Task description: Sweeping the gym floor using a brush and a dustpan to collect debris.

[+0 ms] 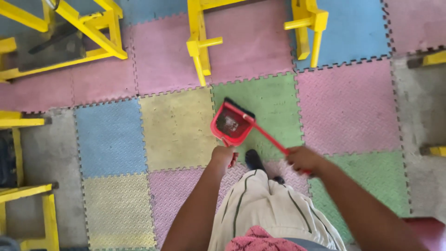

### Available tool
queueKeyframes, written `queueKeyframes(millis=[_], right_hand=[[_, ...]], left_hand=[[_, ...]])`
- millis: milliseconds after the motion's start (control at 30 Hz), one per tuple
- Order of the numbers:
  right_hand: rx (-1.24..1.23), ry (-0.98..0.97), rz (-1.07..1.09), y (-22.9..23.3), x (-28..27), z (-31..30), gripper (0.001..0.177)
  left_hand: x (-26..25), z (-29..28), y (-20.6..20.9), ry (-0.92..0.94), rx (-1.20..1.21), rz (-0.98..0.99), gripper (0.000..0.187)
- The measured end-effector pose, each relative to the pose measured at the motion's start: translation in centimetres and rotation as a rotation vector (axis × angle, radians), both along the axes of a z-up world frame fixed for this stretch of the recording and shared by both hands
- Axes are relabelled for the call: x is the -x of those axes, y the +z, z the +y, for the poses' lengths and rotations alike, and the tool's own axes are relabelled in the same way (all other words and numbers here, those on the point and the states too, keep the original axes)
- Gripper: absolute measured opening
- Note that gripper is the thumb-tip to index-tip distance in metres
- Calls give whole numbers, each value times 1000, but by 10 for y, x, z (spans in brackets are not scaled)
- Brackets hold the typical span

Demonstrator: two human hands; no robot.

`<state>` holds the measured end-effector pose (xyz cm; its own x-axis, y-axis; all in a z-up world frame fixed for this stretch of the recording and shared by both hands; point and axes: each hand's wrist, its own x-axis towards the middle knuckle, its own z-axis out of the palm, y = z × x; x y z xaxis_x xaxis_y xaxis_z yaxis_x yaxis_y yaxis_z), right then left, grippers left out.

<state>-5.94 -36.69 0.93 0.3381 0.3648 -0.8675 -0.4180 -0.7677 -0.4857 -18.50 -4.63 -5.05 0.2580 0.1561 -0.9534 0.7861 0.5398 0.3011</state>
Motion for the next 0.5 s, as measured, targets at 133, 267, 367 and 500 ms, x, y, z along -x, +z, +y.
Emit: queueKeyframes(millis=[133, 267, 367, 500], right_hand=[[17, -440, 170, 68, -2, -64, 43], [-22, -643, 60, 83, 7, -146, 43], [19, -821, 16, 53, 16, -211, 35], [97, -886, -18, 2, 27, -285, 19]], left_hand=[[14, -15, 29, -52, -21, -29, 26], [-5, -30, 61, -262, -82, -135, 19], [-19, -50, 90, -277, -51, -181, 16], [-37, -85, 109, -502, -76, -173, 20]])
